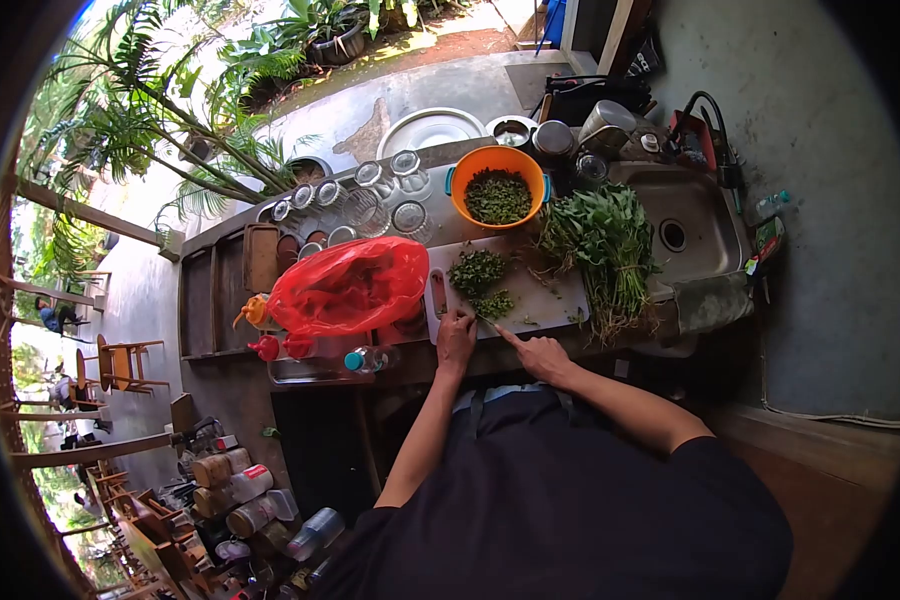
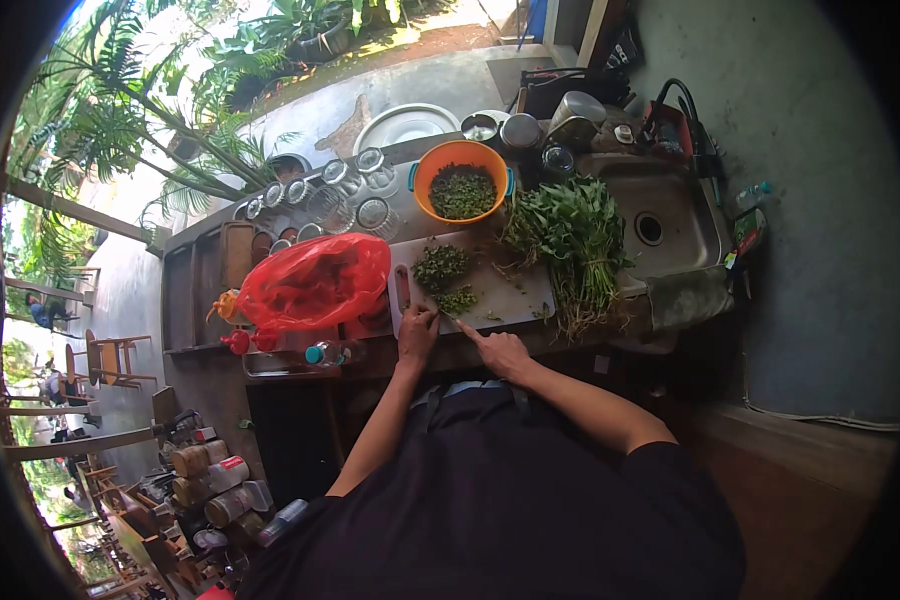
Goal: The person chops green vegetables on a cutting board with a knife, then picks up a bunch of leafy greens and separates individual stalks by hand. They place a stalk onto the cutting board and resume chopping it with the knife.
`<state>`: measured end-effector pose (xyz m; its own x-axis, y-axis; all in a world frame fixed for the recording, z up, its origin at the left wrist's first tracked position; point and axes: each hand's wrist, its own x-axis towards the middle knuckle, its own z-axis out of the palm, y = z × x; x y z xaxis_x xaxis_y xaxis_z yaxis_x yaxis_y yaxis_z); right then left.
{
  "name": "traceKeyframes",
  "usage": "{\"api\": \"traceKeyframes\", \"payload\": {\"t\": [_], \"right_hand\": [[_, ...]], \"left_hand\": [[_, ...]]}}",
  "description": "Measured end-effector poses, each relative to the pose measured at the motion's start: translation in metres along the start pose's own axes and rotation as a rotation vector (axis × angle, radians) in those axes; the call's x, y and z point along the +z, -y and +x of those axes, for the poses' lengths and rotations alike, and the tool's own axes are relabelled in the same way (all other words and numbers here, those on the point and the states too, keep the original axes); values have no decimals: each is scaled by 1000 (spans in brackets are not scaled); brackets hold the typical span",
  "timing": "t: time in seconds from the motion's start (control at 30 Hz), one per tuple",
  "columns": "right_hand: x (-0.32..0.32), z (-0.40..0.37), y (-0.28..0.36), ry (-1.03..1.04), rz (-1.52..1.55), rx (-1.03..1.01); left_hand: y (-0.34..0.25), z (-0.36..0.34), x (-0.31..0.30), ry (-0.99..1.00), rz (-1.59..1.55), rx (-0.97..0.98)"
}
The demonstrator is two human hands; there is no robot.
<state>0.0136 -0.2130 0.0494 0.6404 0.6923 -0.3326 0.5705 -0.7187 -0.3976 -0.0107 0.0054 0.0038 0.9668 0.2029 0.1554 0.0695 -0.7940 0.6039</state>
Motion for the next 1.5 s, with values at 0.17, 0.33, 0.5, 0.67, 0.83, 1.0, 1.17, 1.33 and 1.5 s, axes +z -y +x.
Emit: {"api": "traceKeyframes", "payload": {"t": [0.17,0.33,0.5,0.67,0.83,1.0,1.17,1.33,1.5], "right_hand": [[6,-2,-2,-27,23,-1],[24,18,-5,-28,69,31],[24,26,-2,-45,77,44],[12,6,-7,-9,69,37],[9,4,-9,-24,50,28],[-1,6,-1,-9,79,42],[-18,10,11,112,150,90],[-11,16,9,127,135,91],[6,16,4,81,104,71]], "left_hand": [[-2,0,3,6,-41,-41],[2,0,10,-10,-66,-41],[2,-1,13,-15,-58,-72],[-5,2,7,-56,-77,-110],[0,4,12,-39,-89,-107],[0,5,14,-51,-111,-89],[0,4,14,-45,-108,-116],[-1,6,12,-53,-120,-100],[2,5,16,-66,-85,-63]]}}
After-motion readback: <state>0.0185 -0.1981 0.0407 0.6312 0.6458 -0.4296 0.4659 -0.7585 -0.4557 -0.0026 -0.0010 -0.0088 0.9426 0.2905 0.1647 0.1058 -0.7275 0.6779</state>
